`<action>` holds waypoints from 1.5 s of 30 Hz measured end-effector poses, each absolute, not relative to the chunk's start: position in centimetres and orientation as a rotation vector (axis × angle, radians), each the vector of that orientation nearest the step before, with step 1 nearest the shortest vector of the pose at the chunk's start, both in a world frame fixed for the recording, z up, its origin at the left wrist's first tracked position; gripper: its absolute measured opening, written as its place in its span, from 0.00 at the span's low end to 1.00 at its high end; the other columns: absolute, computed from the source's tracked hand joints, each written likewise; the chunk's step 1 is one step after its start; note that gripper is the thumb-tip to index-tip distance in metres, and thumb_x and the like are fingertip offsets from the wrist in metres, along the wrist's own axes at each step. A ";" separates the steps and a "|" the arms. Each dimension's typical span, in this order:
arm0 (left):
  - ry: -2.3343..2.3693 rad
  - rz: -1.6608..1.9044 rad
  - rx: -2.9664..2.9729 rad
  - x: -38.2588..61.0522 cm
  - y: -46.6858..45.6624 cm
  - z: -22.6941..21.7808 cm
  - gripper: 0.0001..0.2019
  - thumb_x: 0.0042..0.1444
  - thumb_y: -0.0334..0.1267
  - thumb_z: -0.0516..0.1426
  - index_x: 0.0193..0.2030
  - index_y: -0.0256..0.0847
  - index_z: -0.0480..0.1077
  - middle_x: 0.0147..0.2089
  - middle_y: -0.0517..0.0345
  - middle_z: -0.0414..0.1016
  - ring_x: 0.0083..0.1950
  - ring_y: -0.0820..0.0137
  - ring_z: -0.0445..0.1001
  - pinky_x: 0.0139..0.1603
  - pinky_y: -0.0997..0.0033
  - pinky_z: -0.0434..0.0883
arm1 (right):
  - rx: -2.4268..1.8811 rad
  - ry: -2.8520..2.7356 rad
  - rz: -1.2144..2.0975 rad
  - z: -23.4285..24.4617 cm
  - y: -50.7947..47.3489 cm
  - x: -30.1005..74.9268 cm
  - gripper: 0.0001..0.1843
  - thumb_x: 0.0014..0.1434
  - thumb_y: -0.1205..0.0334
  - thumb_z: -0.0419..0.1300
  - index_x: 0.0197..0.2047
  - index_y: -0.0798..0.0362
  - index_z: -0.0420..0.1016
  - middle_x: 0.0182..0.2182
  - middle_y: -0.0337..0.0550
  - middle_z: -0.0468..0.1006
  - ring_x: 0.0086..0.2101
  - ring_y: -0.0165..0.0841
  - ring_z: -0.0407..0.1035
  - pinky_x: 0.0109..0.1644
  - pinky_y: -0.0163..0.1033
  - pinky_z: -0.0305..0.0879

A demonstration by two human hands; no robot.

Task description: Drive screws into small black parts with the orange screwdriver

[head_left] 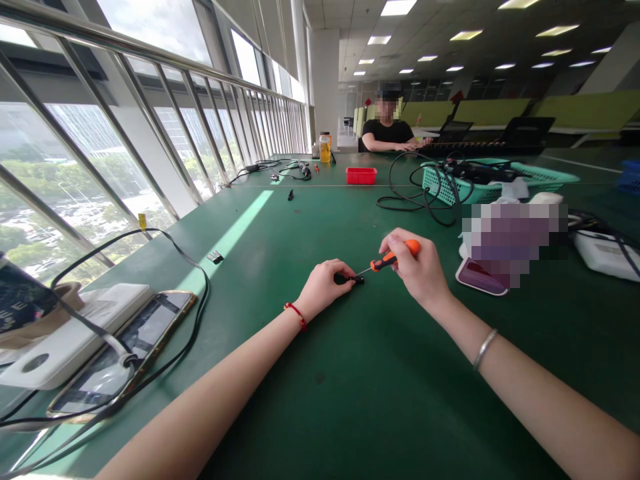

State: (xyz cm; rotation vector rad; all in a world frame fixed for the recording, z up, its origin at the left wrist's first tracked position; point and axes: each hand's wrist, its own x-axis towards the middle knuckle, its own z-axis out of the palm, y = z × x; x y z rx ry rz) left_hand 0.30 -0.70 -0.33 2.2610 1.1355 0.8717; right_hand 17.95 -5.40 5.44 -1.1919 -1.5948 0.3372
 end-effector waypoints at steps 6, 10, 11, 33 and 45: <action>1.133 0.903 2.245 0.3 -0.8 -0.3 0.03 0.48 0.31 0.59 0.31 0.38 0.73 0.35 0.56 0.77 0.37 0.69 0.74 0.41 0.70 0.71 | -1.329 -1.774 0.086 8.6 -3.9 15.5 0.07 0.53 0.56 0.55 0.32 0.50 0.66 0.19 0.34 0.66 0.20 0.29 0.59 0.25 0.33 0.49; 1.116 0.900 2.263 0.3 -0.7 -0.3 0.01 0.48 0.31 0.58 0.29 0.38 0.72 0.35 0.57 0.76 0.37 0.70 0.74 0.41 0.71 0.71 | -1.303 -1.935 -0.063 9.3 -4.4 15.5 0.07 0.50 0.61 0.56 0.35 0.49 0.66 0.20 0.33 0.67 0.19 0.28 0.57 0.24 0.33 0.46; 1.120 0.896 2.266 0.3 -0.7 -0.3 0.02 0.48 0.31 0.58 0.29 0.38 0.72 0.35 0.57 0.76 0.36 0.70 0.73 0.41 0.71 0.71 | -1.290 -1.964 -0.080 9.4 -4.6 15.6 0.06 0.50 0.61 0.56 0.34 0.48 0.66 0.20 0.33 0.67 0.19 0.28 0.57 0.24 0.33 0.46; 1.167 0.908 2.326 0.5 -0.7 -0.6 0.02 0.49 0.33 0.59 0.31 0.39 0.72 0.34 0.58 0.75 0.36 0.68 0.73 0.40 0.70 0.70 | -1.336 -2.015 -0.129 9.8 -5.5 16.2 0.09 0.54 0.54 0.57 0.27 0.49 0.67 0.17 0.34 0.65 0.19 0.28 0.56 0.25 0.34 0.44; 1.135 0.908 2.316 0.4 -0.5 -0.8 0.04 0.50 0.35 0.59 0.32 0.37 0.72 0.33 0.57 0.75 0.35 0.68 0.73 0.38 0.70 0.69 | -1.462 -2.048 -0.061 9.6 -5.9 15.9 0.12 0.56 0.50 0.52 0.30 0.49 0.67 0.18 0.35 0.66 0.20 0.29 0.58 0.26 0.34 0.46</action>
